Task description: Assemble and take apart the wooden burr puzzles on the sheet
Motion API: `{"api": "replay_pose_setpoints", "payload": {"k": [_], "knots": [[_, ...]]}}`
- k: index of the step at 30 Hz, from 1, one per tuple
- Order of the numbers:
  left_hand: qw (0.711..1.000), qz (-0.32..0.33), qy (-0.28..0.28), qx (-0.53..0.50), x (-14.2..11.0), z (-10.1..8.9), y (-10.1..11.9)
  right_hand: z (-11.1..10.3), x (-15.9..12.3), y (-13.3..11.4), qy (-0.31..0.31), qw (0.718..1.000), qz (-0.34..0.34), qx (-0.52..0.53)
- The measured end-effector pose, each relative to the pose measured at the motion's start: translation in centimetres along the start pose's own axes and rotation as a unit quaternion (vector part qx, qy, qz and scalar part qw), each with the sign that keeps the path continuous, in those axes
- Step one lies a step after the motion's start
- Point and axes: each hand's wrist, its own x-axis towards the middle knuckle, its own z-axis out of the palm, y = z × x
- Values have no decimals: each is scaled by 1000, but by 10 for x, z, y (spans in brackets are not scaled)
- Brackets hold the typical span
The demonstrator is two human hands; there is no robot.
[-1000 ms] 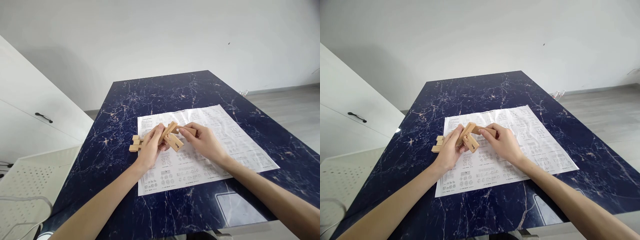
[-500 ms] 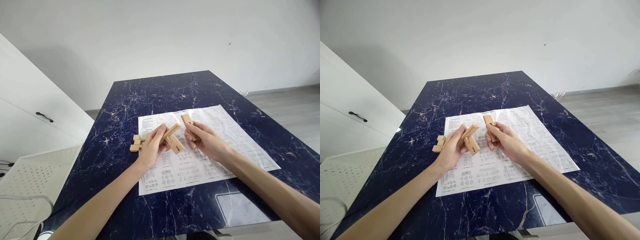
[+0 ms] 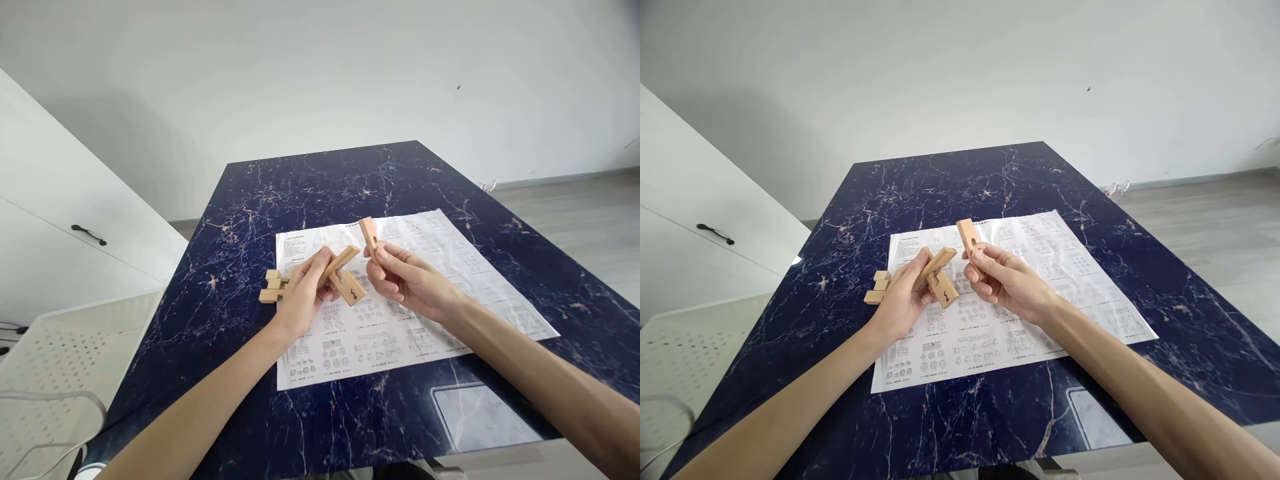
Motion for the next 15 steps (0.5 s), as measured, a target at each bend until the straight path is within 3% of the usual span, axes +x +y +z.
{"api": "replay_pose_setpoints", "payload": {"k": [7, 15], "knots": [[1000, 10, 3, -14, 1, -2, -3, 7, -4, -5, -21, 999, -3, 24], [1000, -8, 1, -1, 1, -2, -4, 5, -7, -3, -50, 998, -10, -30]]}}
